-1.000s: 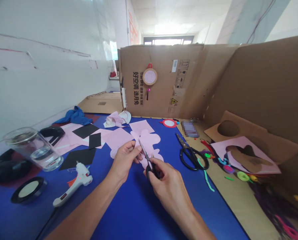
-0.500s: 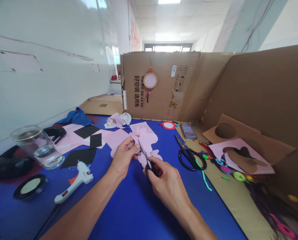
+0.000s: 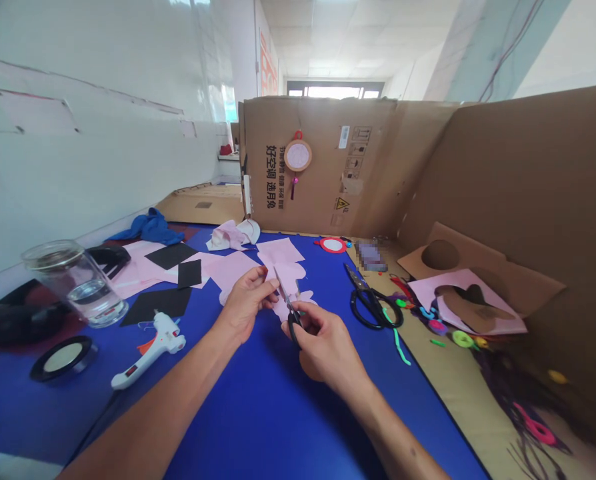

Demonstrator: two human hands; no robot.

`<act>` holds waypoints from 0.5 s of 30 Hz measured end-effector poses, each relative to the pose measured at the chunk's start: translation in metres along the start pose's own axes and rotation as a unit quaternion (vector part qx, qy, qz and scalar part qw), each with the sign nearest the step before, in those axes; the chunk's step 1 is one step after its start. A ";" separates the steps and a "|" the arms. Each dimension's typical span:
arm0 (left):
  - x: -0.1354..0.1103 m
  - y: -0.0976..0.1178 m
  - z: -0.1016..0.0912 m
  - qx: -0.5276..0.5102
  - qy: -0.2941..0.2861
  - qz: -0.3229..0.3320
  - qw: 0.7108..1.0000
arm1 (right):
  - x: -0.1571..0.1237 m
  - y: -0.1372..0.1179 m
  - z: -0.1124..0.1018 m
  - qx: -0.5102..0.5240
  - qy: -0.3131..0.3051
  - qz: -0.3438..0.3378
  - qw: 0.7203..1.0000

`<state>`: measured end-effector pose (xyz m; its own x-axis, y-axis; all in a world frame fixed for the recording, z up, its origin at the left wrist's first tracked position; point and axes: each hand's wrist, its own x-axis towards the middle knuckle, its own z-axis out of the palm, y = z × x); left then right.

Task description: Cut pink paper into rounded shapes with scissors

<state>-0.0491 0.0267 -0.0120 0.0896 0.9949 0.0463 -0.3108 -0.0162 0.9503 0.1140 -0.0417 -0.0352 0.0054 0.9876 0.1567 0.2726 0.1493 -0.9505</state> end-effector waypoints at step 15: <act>-0.003 0.002 0.002 -0.003 -0.006 0.019 1.000 | 0.003 -0.006 0.004 0.128 -0.007 0.011 0.992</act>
<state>-0.0485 0.0237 -0.0097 0.0893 0.9922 0.0866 -0.3202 -0.0537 0.9458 0.1089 -0.0393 -0.0304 -0.0056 0.9912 0.1325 0.0195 0.1326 -0.9910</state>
